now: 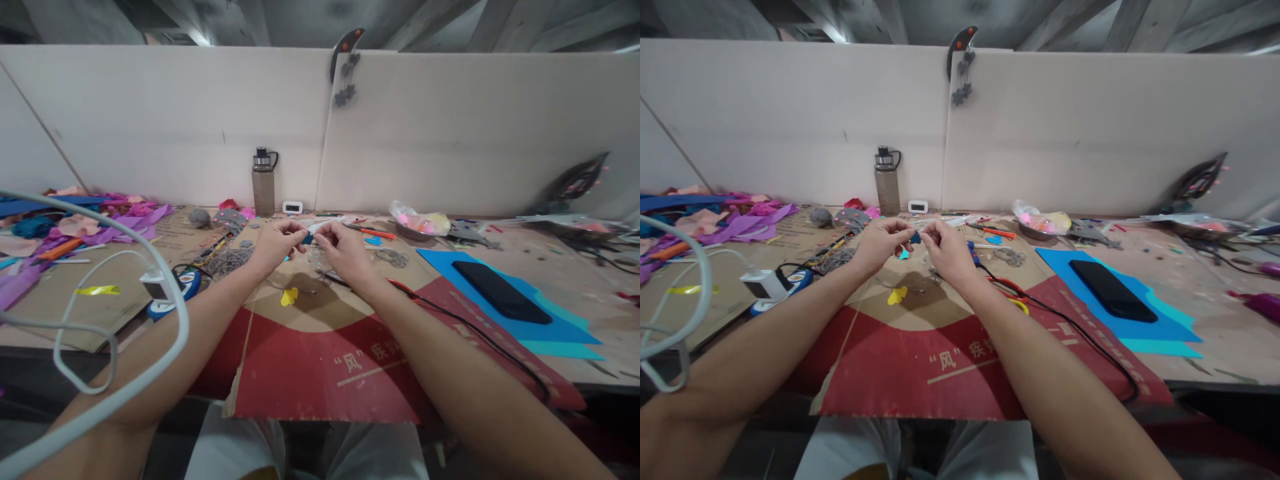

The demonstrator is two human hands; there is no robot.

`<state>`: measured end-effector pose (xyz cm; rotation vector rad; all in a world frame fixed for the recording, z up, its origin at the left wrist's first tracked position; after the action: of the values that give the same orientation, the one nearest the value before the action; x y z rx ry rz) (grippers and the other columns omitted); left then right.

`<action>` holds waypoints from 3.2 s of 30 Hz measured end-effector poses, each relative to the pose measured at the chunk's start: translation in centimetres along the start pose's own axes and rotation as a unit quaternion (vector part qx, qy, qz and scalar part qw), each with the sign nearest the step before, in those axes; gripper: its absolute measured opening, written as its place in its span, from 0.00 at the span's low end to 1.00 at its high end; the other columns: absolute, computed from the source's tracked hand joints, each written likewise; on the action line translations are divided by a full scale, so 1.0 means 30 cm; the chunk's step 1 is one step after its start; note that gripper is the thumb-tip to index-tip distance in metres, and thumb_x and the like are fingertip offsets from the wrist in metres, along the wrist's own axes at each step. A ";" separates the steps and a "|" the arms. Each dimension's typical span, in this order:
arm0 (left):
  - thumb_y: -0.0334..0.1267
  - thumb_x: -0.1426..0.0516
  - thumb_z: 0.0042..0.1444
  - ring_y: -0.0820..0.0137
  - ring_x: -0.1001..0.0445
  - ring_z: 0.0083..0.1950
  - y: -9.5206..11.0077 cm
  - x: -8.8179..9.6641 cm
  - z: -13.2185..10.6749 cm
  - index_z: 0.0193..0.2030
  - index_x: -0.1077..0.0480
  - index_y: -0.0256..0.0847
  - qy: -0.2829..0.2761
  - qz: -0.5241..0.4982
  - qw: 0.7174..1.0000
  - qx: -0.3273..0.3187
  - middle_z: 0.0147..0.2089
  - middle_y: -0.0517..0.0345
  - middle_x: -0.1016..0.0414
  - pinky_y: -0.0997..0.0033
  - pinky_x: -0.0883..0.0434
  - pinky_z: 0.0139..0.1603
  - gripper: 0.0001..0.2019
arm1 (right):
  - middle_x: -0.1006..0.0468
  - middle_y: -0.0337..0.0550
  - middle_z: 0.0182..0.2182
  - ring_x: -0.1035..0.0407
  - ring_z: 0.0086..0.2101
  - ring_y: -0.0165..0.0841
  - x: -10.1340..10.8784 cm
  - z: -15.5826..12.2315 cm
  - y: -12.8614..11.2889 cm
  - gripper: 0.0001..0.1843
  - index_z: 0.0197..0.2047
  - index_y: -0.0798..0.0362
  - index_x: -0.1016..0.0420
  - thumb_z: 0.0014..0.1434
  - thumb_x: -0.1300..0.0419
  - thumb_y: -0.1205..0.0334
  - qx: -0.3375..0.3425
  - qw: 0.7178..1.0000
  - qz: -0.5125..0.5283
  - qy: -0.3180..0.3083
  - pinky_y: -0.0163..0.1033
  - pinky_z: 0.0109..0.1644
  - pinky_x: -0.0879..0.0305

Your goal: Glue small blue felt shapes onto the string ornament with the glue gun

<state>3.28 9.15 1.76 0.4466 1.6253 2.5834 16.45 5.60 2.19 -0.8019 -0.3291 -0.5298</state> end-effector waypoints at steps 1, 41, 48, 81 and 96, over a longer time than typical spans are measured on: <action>0.39 0.40 0.50 0.78 0.32 0.18 -0.009 0.011 0.006 0.30 0.28 0.36 0.013 -0.010 1.000 -0.001 0.20 0.60 0.28 0.81 0.39 0.17 0.07 | 0.33 0.37 0.24 0.41 0.26 0.30 -0.004 -0.002 -0.007 0.08 0.32 0.52 0.32 0.59 0.48 0.58 0.007 1.000 0.001 -0.004 0.35 0.32 0.47; 0.36 0.37 0.49 0.68 0.21 0.35 -0.097 0.126 0.062 0.34 0.31 0.36 0.109 -0.298 0.948 0.015 0.32 0.55 0.23 0.71 0.25 0.38 0.08 | 0.22 0.63 0.39 0.28 0.42 0.46 0.089 -0.017 0.373 0.17 0.36 0.61 0.22 0.56 0.44 0.54 -0.275 0.870 -0.359 -0.196 0.40 0.42 0.37; 0.35 0.37 0.49 0.68 0.21 0.35 -0.085 0.086 0.053 0.33 0.30 0.33 0.075 -0.276 0.958 0.026 0.33 0.51 0.22 0.70 0.25 0.39 0.09 | 0.20 0.57 0.35 0.26 0.35 0.42 0.026 -0.042 0.431 0.13 0.39 0.59 0.22 0.52 0.43 0.64 -0.301 0.891 -0.297 -0.167 0.39 0.36 0.34; 0.36 0.38 0.50 0.76 0.24 0.27 -0.119 0.122 0.048 0.32 0.28 0.36 0.130 -0.277 0.947 0.094 0.29 0.59 0.24 0.82 0.40 0.19 0.06 | 0.29 0.52 0.51 0.34 0.50 0.43 0.076 0.011 -0.040 0.27 0.60 0.53 0.40 0.56 0.47 0.66 0.029 0.997 -0.056 0.040 0.51 0.55 0.39; 0.37 0.37 0.49 0.75 0.24 0.28 -0.116 0.113 0.053 0.33 0.28 0.36 0.115 -0.272 0.952 0.079 0.31 0.57 0.23 0.81 0.37 0.21 0.07 | 0.29 0.52 0.52 0.35 0.52 0.43 0.071 0.007 -0.061 0.27 0.61 0.54 0.41 0.58 0.48 0.66 0.037 0.996 -0.083 0.024 0.52 0.58 0.41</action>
<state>0.10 12.76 0.03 -0.2804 1.7214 2.1554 17.15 4.03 4.42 -0.6925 -0.3711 -0.6872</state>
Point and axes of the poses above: each hand's wrist, its own z-axis towards the middle knuckle, its own x-axis out of the back of the hand, y = z × x, the point moved 8 cm from there along z, towards the middle knuckle
